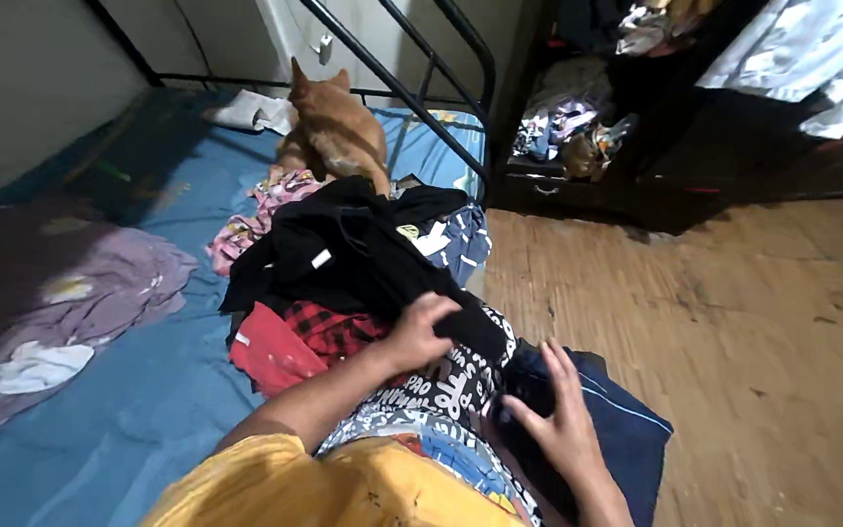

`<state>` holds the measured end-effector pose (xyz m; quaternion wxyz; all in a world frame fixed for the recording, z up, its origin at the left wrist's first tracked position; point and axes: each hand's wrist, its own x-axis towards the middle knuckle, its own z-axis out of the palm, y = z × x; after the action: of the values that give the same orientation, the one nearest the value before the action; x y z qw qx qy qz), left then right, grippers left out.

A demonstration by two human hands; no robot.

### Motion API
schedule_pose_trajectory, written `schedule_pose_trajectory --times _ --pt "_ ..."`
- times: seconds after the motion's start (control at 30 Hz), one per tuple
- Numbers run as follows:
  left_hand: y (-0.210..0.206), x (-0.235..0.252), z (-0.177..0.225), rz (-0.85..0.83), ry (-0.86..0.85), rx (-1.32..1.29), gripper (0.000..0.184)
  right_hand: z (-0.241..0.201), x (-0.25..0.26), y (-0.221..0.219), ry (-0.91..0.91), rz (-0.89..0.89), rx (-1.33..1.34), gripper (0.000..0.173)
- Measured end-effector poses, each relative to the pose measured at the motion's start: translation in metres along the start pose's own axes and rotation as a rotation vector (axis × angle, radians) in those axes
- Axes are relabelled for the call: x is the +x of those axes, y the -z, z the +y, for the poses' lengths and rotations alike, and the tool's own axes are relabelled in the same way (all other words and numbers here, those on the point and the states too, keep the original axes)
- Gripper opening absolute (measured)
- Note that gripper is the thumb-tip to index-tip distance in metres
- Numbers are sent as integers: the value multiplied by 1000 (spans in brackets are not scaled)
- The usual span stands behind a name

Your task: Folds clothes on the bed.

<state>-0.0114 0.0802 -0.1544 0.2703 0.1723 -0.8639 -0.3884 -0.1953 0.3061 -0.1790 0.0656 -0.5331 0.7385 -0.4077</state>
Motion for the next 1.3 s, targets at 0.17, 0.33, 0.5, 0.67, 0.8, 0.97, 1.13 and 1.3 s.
schedule_pose_trajectory --times 0.17,0.33,0.5,0.67,0.8,0.97,1.13,1.3 --pt "-41 -6 17 -203 -287 -153 41 -15 12 -33 51 44 395 58" --pt "16 5 -16 -5 -134 357 62 -10 -7 12 -228 215 512 42" --pt "102 8 -114 35 337 664 53 -2 -17 73 -402 665 755 28" --pt "148 9 -108 387 631 297 39 16 -9 109 -441 789 767 16" --pt "175 12 -73 694 533 -112 42 13 -9 99 -462 651 714 14" --pt "199 34 2 825 201 -422 29 -28 18 52 -467 634 606 44" --pt "210 102 138 762 437 47 41 -101 29 1 22 -393 735 63" --pt "215 151 176 639 -100 -7 32 -122 93 11 260 -444 534 63"
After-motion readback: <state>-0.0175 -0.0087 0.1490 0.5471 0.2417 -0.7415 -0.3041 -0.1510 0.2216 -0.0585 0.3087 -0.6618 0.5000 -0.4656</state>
